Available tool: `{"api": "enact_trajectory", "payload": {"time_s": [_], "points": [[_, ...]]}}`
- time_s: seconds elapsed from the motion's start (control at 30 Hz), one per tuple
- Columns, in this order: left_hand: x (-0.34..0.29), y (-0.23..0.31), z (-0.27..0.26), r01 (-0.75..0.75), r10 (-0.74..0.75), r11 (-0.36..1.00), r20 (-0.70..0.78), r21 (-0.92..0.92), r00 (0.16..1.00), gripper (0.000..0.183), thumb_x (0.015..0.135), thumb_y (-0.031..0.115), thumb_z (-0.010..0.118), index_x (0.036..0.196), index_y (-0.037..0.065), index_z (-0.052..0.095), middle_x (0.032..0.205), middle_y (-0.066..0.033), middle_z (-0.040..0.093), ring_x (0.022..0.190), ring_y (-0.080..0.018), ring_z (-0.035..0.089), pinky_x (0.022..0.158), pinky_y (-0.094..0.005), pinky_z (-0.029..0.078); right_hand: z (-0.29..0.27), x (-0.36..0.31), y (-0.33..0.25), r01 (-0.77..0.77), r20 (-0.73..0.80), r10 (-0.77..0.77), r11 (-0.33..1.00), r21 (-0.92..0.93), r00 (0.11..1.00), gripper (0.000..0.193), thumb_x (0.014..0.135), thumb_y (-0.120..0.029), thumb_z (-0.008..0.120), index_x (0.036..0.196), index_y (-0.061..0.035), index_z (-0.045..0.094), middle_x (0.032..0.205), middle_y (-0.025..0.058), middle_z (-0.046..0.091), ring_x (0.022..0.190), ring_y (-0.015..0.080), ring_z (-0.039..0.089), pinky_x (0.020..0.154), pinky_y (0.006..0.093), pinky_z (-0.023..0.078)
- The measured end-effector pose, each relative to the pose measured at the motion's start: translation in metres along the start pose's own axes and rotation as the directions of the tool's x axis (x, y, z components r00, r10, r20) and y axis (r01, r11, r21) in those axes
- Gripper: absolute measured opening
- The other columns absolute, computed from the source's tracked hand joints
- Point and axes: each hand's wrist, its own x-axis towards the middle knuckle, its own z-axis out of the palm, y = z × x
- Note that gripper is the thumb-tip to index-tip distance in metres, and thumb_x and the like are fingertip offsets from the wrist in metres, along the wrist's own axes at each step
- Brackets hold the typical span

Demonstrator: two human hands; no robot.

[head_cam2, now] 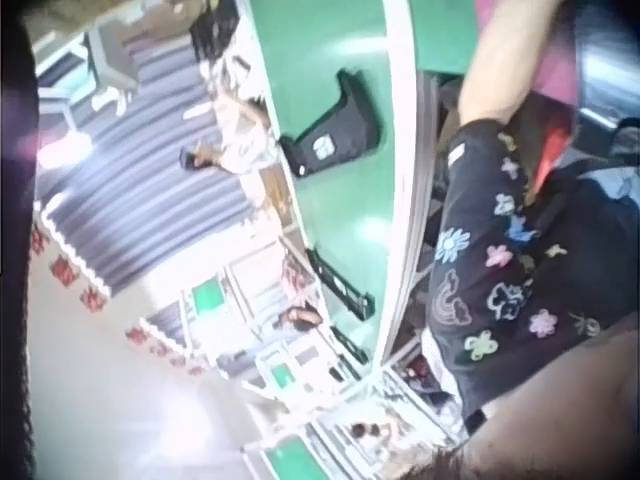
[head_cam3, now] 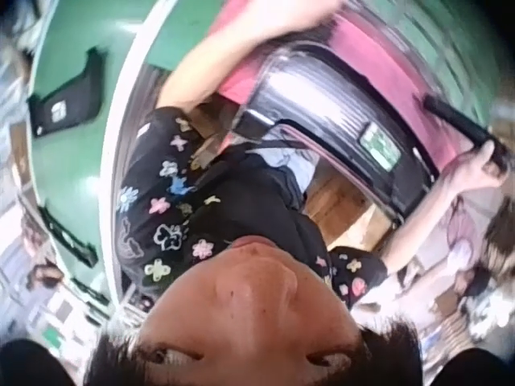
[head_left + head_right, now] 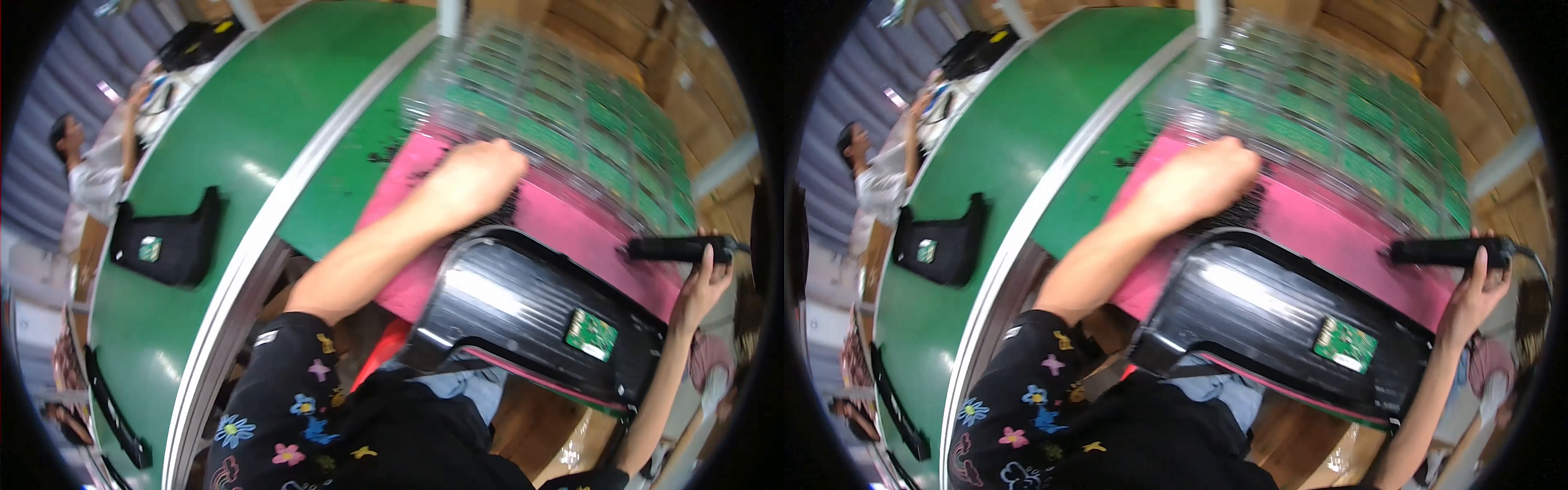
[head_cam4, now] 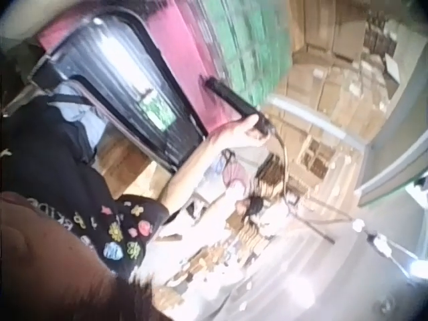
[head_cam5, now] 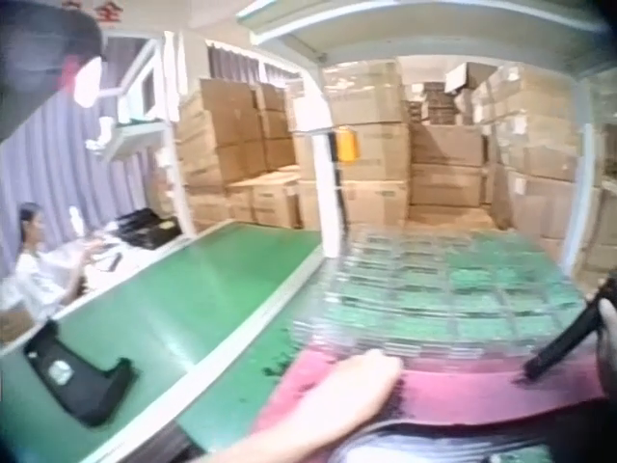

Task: Assembling an electronic device by attaching a circuit board into a plastic housing using an electric screwdriver.

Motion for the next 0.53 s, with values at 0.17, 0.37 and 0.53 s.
{"api": "enact_trajectory", "payload": {"time_s": [0.17,0.37,0.53], "points": [[0.009,-0.002,0.01,-0.055,0.035,0.98,-0.11,-0.193,0.993,0.008,0.074,-0.001,0.057,0.074,-0.004,0.065,0.077,-0.0247,0.066,0.078,-0.04,0.068,0.069,-0.0462,0.056,0.023,-0.018,-0.013,-0.395,0.222,0.335,0.856,0.334,0.915,0.037,0.102,-0.023,0.052,0.133,-0.0044,0.043,0.111,0.0072,0.051,0.107,0.0184,0.051,0.098,0.0325,0.039],[0.019,0.037,-0.013,-0.323,0.244,0.638,-0.215,-0.699,0.946,0.017,0.074,0.004,0.072,0.09,-0.003,0.073,0.082,-0.019,0.071,0.08,-0.0299,0.071,0.074,-0.0372,0.055,0.054,-0.046,-0.082,-0.29,0.213,0.199,0.727,0.623,0.957,0.025,0.102,-0.022,0.051,0.12,-0.0054,0.046,0.081,0.0017,0.037,0.076,0.0144,0.041,0.095,0.0367,0.036],[0.033,0.11,-0.017,-0.4,0.411,0.39,-0.232,-0.83,0.882,0.016,0.072,0.005,0.075,0.086,-0.003,0.072,0.08,-0.0175,0.071,0.075,-0.0272,0.07,0.072,-0.0348,0.054,0.064,-0.072,-0.127,-0.208,0.225,0.063,0.671,0.712,0.972,0.032,0.099,-0.026,0.055,0.121,-0.005,0.044,0.078,0.0008,0.036,0.072,0.0125,0.038,0.082,0.0328,0.034]]}}
